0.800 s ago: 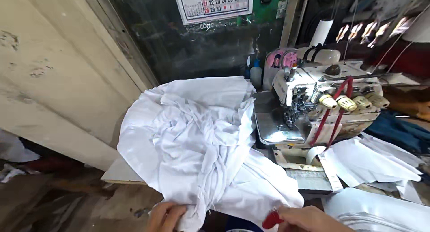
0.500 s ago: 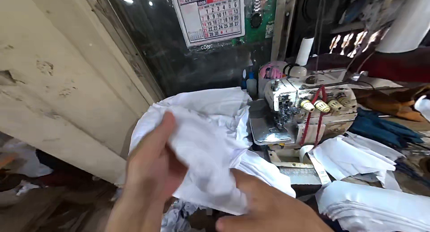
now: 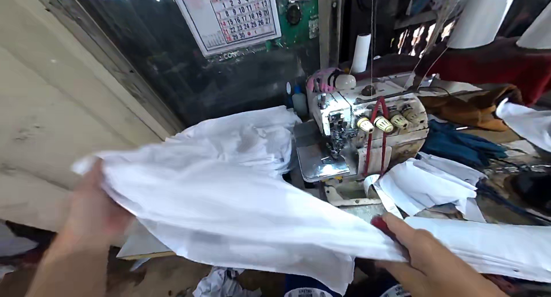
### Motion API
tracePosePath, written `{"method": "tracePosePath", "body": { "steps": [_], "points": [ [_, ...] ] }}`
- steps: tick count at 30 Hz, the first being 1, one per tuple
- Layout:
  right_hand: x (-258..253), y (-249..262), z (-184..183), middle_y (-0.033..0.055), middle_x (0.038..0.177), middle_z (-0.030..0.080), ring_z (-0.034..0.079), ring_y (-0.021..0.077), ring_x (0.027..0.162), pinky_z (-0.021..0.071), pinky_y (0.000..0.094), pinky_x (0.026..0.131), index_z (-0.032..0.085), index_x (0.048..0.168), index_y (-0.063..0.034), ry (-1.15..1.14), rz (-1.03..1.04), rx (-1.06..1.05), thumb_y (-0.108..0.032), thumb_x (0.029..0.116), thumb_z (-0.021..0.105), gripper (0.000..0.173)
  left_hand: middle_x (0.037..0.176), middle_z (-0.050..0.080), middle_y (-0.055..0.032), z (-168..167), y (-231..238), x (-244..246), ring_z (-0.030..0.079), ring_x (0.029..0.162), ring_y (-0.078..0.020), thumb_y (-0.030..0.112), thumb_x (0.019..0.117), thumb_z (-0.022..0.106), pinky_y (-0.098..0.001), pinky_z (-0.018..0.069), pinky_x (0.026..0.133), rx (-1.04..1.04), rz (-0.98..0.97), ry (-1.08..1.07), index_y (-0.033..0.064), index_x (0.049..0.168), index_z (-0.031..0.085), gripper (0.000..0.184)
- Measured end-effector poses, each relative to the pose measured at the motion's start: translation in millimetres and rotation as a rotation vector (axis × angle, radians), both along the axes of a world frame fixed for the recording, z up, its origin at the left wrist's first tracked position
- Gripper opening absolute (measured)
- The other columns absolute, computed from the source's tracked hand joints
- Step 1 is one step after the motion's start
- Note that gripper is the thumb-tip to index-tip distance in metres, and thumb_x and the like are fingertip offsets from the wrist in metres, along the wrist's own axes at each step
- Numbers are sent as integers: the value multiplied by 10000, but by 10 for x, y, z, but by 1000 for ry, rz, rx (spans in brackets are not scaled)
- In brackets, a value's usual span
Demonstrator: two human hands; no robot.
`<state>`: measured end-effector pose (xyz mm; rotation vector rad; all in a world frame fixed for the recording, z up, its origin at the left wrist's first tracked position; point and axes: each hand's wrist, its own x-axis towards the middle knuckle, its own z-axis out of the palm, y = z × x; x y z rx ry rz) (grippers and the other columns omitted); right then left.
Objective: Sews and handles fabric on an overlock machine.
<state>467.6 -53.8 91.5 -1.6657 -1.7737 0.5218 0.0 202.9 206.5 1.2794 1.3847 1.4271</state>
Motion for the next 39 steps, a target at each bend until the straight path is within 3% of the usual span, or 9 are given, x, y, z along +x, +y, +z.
{"method": "tracePosePath", "body": {
  "steps": [4, 8, 14, 20, 22, 26, 31, 35, 39],
  "points": [
    [-29, -171, -295, 134, 1116, 701, 723, 275, 953, 634, 476, 822, 484, 1323, -35, 841, 247, -188, -162, 877, 806, 565, 1204, 630, -332, -936, -299, -476, 651, 1044, -478, 358, 1015, 621, -693, 504, 897, -22, 95, 870, -59, 1393, 520, 572],
    [58, -155, -239, 94, 1026, 703, 719, 224, 833, 644, 410, 708, 573, 1254, -56, 705, 229, -177, -222, 1053, 583, 261, 1124, 699, -172, -729, -635, 600, 698, 1022, -300, 283, 1051, 550, -545, 580, 889, 319, -240, 961, 27, 1248, 670, 344],
    [38, -355, 167, -41, 943, 748, 717, 99, 780, 627, 351, 687, 635, 1206, -138, 120, -26, -136, -282, 952, 722, 304, 1370, 599, 34, -799, -979, 2251, 513, 1320, -180, 336, 1018, 594, -488, 435, 1082, 679, -852, 1081, 273, 1091, 769, 199],
    [5, -443, 29, 49, 947, 731, 717, 230, 845, 598, 514, 738, 665, 1167, -106, -62, -73, -184, -309, 929, 712, 316, 1213, 688, 114, -748, -1198, 2091, 589, 1217, -67, 338, 1072, 454, -453, 429, 1095, 536, -932, 935, 226, 1126, 681, 258],
    [-38, -394, 34, 49, 940, 706, 697, 222, 844, 592, 487, 744, 661, 1139, -116, -84, -34, -169, -313, 920, 715, 300, 1328, 629, 77, -900, -1243, 2152, 527, 1312, -139, 405, 1055, 509, -508, 407, 1112, 600, -854, 1051, 273, 1269, 684, 306],
    [-12, -445, 314, 14, 837, 678, 663, 189, 725, 566, 446, 636, 660, 1132, -131, -76, 6, -198, -357, 929, 702, 306, 1456, 547, 90, -960, -1364, 2206, 395, 1449, -158, 413, 1042, 539, -512, 339, 1176, 664, -767, 1011, 297, 1025, 729, 224],
    [-13, -563, 338, -32, 814, 684, 648, 88, 698, 559, 310, 604, 655, 1068, -113, 207, 127, -68, -340, 939, 751, 278, 1465, 569, 38, -1088, -1535, 2268, 395, 1474, -211, 401, 1048, 541, -581, 289, 1217, 635, -857, 935, 297, 1111, 746, 238],
    [13, -517, 211, -15, 803, 694, 638, 118, 669, 543, 357, 592, 686, 1051, -118, 193, 182, -138, -381, 958, 721, 281, 1011, 719, 72, -790, -1492, 1790, 663, 1076, -73, 335, 1067, 527, -522, 390, 1166, 552, -864, 804, 188, 1027, 707, 236],
    [-96, -260, 80, -26, 763, 685, 627, 77, 625, 546, 290, 550, 718, 1024, -120, 414, 273, -71, -338, 966, 728, 226, 965, 711, 41, -252, -1249, 1340, 672, 888, -89, 349, 1058, 543, -367, 578, 828, 547, -690, 883, 177, 1118, 714, 250]
  ]
}}
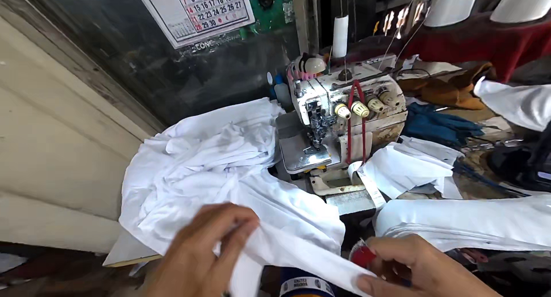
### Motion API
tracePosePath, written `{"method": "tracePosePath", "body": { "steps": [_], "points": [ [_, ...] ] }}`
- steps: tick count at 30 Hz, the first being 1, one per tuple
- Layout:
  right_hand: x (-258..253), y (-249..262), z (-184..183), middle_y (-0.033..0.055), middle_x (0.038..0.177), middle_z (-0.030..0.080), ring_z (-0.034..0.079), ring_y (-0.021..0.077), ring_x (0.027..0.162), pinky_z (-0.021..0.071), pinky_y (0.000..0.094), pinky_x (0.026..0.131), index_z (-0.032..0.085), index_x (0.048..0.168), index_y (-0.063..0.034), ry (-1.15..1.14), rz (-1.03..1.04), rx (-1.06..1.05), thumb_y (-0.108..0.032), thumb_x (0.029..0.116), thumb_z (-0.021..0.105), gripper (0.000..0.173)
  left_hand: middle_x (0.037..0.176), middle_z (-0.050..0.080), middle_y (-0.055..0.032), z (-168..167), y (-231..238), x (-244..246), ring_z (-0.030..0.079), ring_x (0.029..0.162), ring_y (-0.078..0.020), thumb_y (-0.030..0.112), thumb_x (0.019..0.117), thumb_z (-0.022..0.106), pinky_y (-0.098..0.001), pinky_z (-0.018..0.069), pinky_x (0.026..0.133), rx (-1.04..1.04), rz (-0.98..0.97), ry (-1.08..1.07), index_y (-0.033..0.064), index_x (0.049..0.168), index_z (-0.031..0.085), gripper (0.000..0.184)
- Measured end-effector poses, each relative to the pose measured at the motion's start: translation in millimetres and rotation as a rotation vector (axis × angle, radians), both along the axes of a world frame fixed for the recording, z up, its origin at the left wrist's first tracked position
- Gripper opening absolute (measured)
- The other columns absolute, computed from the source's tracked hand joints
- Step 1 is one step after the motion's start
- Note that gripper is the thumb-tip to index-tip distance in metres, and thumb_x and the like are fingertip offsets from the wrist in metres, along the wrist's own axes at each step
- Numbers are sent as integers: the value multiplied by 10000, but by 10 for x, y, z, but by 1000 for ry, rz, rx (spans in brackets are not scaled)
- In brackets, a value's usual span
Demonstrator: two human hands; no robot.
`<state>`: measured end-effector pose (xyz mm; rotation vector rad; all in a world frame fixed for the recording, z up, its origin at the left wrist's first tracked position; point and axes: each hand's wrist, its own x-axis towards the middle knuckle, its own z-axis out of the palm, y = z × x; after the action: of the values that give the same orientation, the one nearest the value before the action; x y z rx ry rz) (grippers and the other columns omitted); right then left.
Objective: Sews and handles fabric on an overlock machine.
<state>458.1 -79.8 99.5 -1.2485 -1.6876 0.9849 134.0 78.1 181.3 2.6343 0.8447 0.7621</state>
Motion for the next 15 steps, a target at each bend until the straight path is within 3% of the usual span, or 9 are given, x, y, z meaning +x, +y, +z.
{"method": "tracePosePath", "body": {
  "steps": [3, 5, 7, 8, 10, 12, 14, 15],
  "points": [
    [-163, 383, -243, -3, 841, 702, 656, 113, 670, 575, 304, 584, 715, 1057, -131, 166, -133, -15, -350, 990, 685, 231, 956, 681, 33, 35, 362, 220, 647, 918, -129, 366, 1030, 539, -453, 528, 862, 215, 169, 24, 168, 1059, 733, 279],
    [-229, 549, -367, 53, 895, 708, 671, 168, 653, 578, 310, 538, 682, 1111, -113, 302, -213, -140, -356, 1014, 652, 263, 975, 691, -18, -331, 687, 488, 654, 959, -194, 323, 1038, 557, -528, 498, 925, 188, 199, 32, 138, 1048, 744, 263],
    [-246, 526, -349, 105, 910, 710, 665, 210, 605, 561, 321, 474, 654, 1175, -95, 448, -242, -242, -295, 1008, 668, 260, 998, 701, -15, -796, 949, 644, 664, 982, -198, 320, 1033, 586, -544, 498, 942, 106, 180, 53, 162, 1067, 751, 231],
    [-218, 489, -327, 117, 933, 724, 674, 224, 606, 566, 330, 469, 644, 1226, -100, 481, -230, -269, -253, 1001, 678, 274, 1029, 699, -4, -906, 996, 658, 658, 1007, -188, 339, 1028, 593, -537, 488, 963, 89, 189, 53, 184, 1111, 751, 236],
    [-129, 422, -290, 120, 967, 737, 684, 232, 613, 576, 338, 471, 626, 1310, -131, 489, -188, -285, -185, 986, 686, 334, 1166, 670, -42, -781, 916, 600, 630, 1106, -233, 360, 1023, 589, -552, 499, 972, 88, 220, 21, 177, 1260, 697, 319],
    [-98, 381, -283, 116, 923, 730, 660, 219, 564, 560, 327, 443, 612, 1331, -156, 481, -190, -292, -167, 960, 714, 384, 1112, 680, -31, -594, 577, 493, 651, 1033, -199, 346, 1021, 597, -473, 551, 882, 125, 262, -78, 152, 1206, 713, 292],
    [-164, 424, -303, 110, 903, 737, 653, 201, 561, 549, 303, 447, 617, 1334, -161, 500, -235, -241, -192, 922, 771, 441, 865, 680, 10, -648, 89, 518, 649, 735, -95, 311, 975, 688, -299, 565, 623, 68, 227, -307, 110, 1024, 715, 208],
    [-221, 458, -317, 110, 910, 742, 675, 204, 616, 565, 301, 496, 621, 1325, -150, 515, -255, -195, -213, 903, 795, 461, 801, 667, 10, -760, -193, 621, 627, 659, -71, 310, 911, 782, -246, 544, 558, -27, 183, -434, 97, 949, 693, 234]
  ]
}}
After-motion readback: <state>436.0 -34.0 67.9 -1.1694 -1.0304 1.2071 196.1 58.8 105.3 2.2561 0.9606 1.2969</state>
